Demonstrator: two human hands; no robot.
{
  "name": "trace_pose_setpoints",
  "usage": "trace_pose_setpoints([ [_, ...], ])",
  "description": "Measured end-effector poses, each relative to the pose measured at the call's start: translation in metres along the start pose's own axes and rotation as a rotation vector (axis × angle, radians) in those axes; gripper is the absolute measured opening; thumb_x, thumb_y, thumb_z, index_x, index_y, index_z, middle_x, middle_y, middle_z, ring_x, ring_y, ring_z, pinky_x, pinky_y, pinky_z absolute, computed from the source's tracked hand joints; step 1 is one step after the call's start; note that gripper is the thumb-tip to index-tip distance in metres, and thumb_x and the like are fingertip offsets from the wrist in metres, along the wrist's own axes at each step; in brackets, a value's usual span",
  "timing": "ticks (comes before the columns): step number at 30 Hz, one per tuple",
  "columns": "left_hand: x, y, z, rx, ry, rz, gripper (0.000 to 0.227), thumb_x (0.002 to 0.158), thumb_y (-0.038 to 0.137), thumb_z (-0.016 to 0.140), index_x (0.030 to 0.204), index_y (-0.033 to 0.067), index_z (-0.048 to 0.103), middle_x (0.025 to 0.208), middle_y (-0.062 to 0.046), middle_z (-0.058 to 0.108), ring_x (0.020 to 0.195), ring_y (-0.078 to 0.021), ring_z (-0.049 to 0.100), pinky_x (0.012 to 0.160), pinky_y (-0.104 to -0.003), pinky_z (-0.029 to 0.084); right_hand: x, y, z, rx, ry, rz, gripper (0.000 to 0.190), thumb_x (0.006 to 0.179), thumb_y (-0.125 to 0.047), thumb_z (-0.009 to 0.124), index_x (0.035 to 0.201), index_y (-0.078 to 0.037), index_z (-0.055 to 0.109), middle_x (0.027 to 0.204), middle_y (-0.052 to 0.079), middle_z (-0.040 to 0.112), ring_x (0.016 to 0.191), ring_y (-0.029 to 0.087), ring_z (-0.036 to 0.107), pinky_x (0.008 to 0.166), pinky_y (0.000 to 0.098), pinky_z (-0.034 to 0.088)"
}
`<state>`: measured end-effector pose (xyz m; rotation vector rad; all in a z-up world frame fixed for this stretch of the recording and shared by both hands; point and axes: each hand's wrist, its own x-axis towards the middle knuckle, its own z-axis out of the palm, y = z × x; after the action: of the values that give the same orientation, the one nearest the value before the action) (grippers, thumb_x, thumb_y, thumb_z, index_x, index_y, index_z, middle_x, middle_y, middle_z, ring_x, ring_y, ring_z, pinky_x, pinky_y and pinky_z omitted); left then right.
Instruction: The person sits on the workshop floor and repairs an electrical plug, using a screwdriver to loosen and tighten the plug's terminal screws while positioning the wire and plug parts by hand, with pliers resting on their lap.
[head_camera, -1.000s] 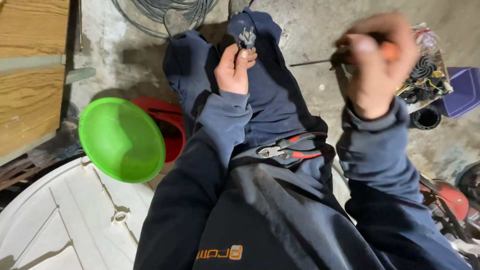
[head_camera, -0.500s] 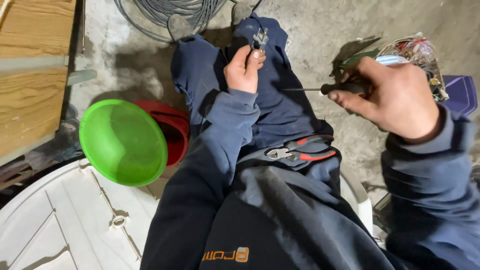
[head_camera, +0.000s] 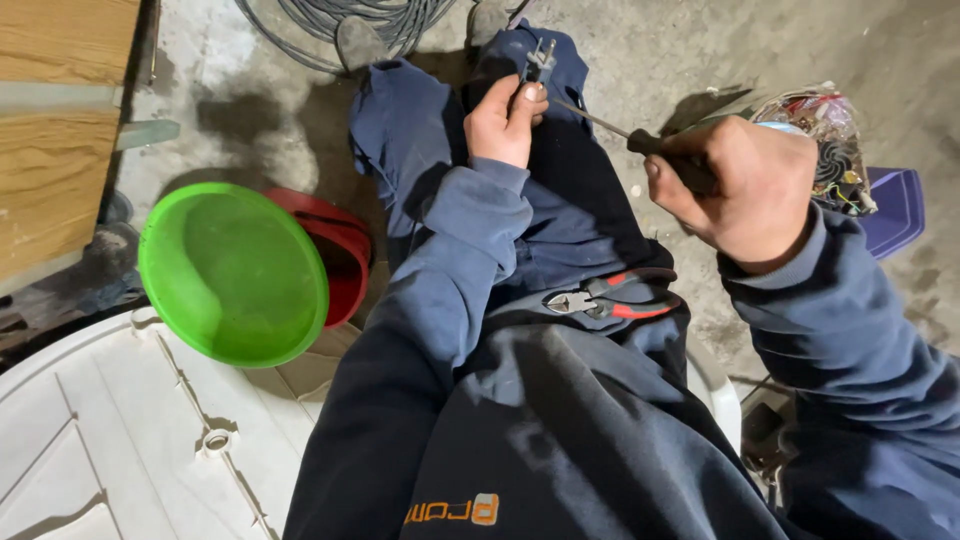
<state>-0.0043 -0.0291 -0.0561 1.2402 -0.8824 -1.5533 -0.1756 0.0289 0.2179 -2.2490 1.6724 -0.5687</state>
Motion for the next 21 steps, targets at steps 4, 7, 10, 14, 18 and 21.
trace_pose_setpoints([
  [4, 0.008, -0.013, -0.002, -0.052, -0.039, -0.049, 0.02, 0.102, 0.013, 0.065, 0.112, -0.0034, 0.072, 0.091, -0.009, 0.079, 0.078, -0.0135, 0.074, 0.071, -0.028, 0.061, 0.01, -0.005, -0.001, 0.036, 0.017, -0.005, 0.024, 0.106, -0.013, 0.082, 0.1, 0.001, 0.063, 0.083, 0.013, 0.067, 0.067, 0.024, 0.066, 0.062, 0.0311, 0.052],
  [7, 0.01, -0.013, -0.006, -0.085, -0.081, -0.077, 0.02, 0.103, 0.013, 0.062, 0.111, -0.0023, 0.071, 0.091, -0.007, 0.078, 0.078, -0.0125, 0.073, 0.07, -0.028, 0.061, 0.005, 0.004, 0.004, 0.034, -0.018, 0.058, 0.024, 0.11, -0.016, 0.084, 0.104, -0.001, 0.066, 0.082, 0.011, 0.067, 0.068, 0.022, 0.067, 0.063, 0.03, 0.052],
  [10, 0.011, -0.006, -0.006, -0.054, -0.089, -0.08, 0.02, 0.103, 0.013, 0.06, 0.11, -0.0017, 0.072, 0.09, -0.005, 0.077, 0.078, -0.0112, 0.071, 0.07, -0.027, 0.061, 0.012, 0.004, 0.006, 0.009, -0.023, 0.016, 0.019, 0.107, -0.014, 0.082, 0.104, -0.001, 0.068, 0.082, 0.011, 0.068, 0.067, 0.021, 0.067, 0.062, 0.0295, 0.052],
  [14, 0.01, -0.004, -0.005, -0.071, -0.077, -0.083, 0.019, 0.103, 0.012, 0.061, 0.109, -0.0021, 0.073, 0.09, -0.005, 0.077, 0.078, -0.0114, 0.072, 0.07, -0.027, 0.06, 0.02, 0.0, 0.008, 0.014, -0.022, -0.007, 0.02, 0.107, -0.014, 0.081, 0.103, -0.001, 0.067, 0.084, 0.01, 0.069, 0.069, 0.021, 0.068, 0.063, 0.0292, 0.053],
  [18, 0.009, -0.002, -0.005, -0.06, -0.064, -0.087, 0.018, 0.103, 0.012, 0.063, 0.109, -0.0025, 0.073, 0.09, -0.006, 0.077, 0.078, -0.0117, 0.072, 0.069, -0.026, 0.06, 0.02, 0.003, 0.01, -0.008, -0.024, -0.034, 0.02, 0.105, -0.013, 0.081, 0.1, 0.0, 0.066, 0.083, 0.011, 0.069, 0.07, 0.022, 0.068, 0.064, 0.03, 0.053],
  [21, 0.011, -0.008, -0.005, -0.076, -0.068, -0.086, 0.019, 0.102, 0.012, 0.063, 0.11, -0.0026, 0.073, 0.09, -0.006, 0.077, 0.078, -0.0117, 0.072, 0.07, -0.026, 0.06, 0.02, 0.004, 0.011, -0.014, -0.044, -0.01, 0.021, 0.108, -0.015, 0.081, 0.102, -0.001, 0.067, 0.084, 0.01, 0.07, 0.069, 0.021, 0.069, 0.063, 0.0289, 0.053],
])
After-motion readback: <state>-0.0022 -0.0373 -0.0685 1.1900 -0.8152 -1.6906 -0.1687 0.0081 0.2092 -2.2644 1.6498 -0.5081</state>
